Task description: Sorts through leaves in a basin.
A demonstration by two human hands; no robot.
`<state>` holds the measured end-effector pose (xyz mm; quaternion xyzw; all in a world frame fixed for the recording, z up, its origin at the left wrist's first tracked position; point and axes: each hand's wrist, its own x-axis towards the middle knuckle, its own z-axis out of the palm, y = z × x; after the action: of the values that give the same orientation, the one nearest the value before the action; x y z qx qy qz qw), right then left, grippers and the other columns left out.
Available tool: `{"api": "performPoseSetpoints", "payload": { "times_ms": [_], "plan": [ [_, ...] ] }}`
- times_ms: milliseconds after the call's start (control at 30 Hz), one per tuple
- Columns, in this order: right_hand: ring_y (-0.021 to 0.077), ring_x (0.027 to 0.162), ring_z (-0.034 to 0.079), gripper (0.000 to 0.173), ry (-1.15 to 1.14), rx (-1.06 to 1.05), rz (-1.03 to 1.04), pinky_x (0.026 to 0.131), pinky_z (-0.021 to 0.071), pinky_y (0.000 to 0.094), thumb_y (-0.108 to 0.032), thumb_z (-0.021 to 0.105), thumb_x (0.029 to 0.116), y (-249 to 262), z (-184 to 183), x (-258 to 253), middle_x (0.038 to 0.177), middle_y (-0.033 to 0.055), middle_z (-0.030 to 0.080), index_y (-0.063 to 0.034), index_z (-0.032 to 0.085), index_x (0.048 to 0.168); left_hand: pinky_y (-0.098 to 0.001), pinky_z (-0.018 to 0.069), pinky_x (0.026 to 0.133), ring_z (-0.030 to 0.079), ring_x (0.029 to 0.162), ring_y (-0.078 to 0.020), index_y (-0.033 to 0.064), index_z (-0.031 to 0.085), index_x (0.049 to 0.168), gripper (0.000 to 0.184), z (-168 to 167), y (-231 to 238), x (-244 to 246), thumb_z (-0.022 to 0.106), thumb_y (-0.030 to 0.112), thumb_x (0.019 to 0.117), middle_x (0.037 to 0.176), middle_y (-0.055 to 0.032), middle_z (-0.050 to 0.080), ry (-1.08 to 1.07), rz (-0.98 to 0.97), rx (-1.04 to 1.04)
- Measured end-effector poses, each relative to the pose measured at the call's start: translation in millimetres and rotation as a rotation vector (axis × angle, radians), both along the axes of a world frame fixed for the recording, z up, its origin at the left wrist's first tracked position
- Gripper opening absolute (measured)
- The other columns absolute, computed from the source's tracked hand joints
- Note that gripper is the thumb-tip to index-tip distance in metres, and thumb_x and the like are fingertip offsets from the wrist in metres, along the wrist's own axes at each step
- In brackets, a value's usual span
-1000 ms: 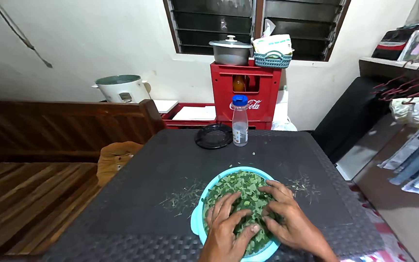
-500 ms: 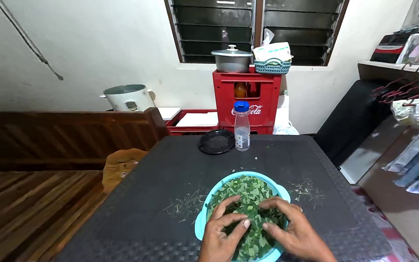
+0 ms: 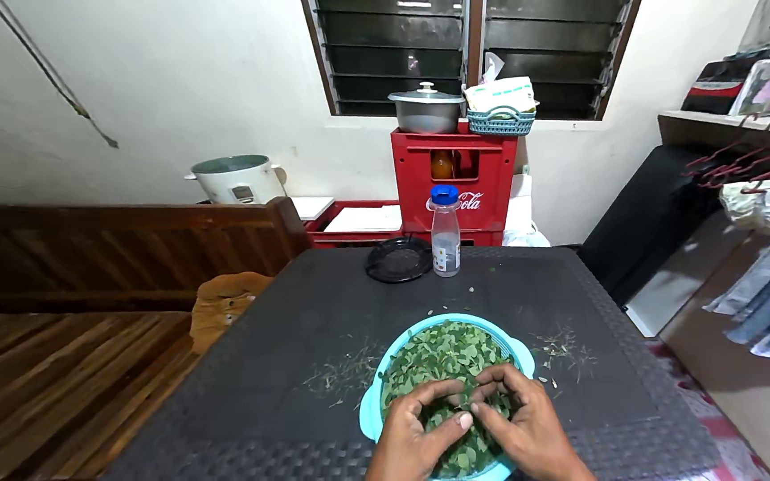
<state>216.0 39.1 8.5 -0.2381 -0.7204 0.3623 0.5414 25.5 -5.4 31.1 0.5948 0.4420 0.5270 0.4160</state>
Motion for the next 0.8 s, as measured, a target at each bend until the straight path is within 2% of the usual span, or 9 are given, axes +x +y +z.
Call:
{"api": "performPoseSetpoints", "payload": {
  "times_ms": [133, 333, 500, 567, 667, 800],
  "plan": [
    [0.0094, 0.082, 0.073, 0.026, -0.050, 0.034, -0.057, 0.075, 0.0627, 0.0301, -0.005, 0.073, 0.0870, -2.9, 0.9, 0.6, 0.091, -0.0012, 0.075, -0.0080, 0.065, 0.112, -0.0342, 0.0602, 0.079, 0.071, 0.084, -0.0189, 0.0001, 0.075, 0.105, 0.017, -1.7, 3.2, 4.6, 0.071, 0.000, 0.0883, 0.093, -0.0099, 0.075, -0.030, -0.018, -0.052],
    [0.0075, 0.080, 0.072, 0.025, -0.091, 0.062, -0.095, 0.074, 0.0621, 0.0286, -0.006, 0.073, 0.0866, -1.6, -2.6, 0.6, 0.088, -0.0031, 0.075, -0.0098, 0.064, 0.110, -0.0326, 0.0602, 0.078, 0.071, 0.085, -0.0180, 0.0029, 0.076, 0.096, 0.010, -4.5, 3.9, 7.6, 0.070, 0.000, 0.0882, 0.092, -0.0083, 0.074, 0.010, 0.048, -0.013],
    [0.0075, 0.079, 0.071, 0.024, -0.137, 0.056, -0.126, 0.074, 0.0619, 0.0303, -0.007, 0.071, 0.0865, 3.7, -7.9, 7.2, 0.086, -0.0048, 0.073, -0.0122, 0.063, 0.108, -0.0313, 0.0593, 0.074, 0.070, 0.081, -0.0171, 0.0034, 0.076, 0.095, 0.009, -3.9, 4.5, 2.2, 0.069, 0.001, 0.0885, 0.091, -0.0075, 0.074, 0.033, 0.075, -0.014],
    [0.0068, 0.081, 0.071, 0.021, -0.185, 0.074, -0.144, 0.078, 0.0614, 0.0318, -0.010, 0.072, 0.0875, 5.1, -9.3, 11.6, 0.087, -0.0063, 0.074, -0.0135, 0.065, 0.107, -0.0313, 0.0593, 0.075, 0.070, 0.083, -0.0170, 0.0042, 0.076, 0.095, 0.010, -2.8, 4.4, -0.1, 0.070, 0.001, 0.0883, 0.092, -0.0072, 0.074, 0.044, 0.080, -0.022],
    [0.0069, 0.093, 0.068, 0.014, -0.306, 0.174, -0.218, 0.093, 0.0552, 0.0392, -0.018, 0.069, 0.0896, 7.7, -9.9, 16.7, 0.094, -0.0087, 0.073, -0.0170, 0.072, 0.103, -0.0325, 0.0602, 0.082, 0.072, 0.092, -0.0174, 0.0048, 0.078, 0.098, 0.012, -6.2, 5.4, -2.1, 0.070, 0.002, 0.0896, 0.097, -0.0073, 0.076, 0.066, 0.068, 0.006],
    [0.0080, 0.098, 0.068, 0.013, -0.326, 0.233, -0.211, 0.094, 0.0547, 0.0398, -0.024, 0.066, 0.0941, 9.4, -10.0, 17.1, 0.097, -0.0082, 0.074, -0.0176, 0.075, 0.101, -0.0324, 0.0597, 0.087, 0.073, 0.095, -0.0171, 0.0042, 0.080, 0.101, 0.017, -14.1, 9.4, -3.1, 0.065, 0.002, 0.0924, 0.097, -0.0075, 0.077, 0.082, 0.049, 0.078]
  ]
}}
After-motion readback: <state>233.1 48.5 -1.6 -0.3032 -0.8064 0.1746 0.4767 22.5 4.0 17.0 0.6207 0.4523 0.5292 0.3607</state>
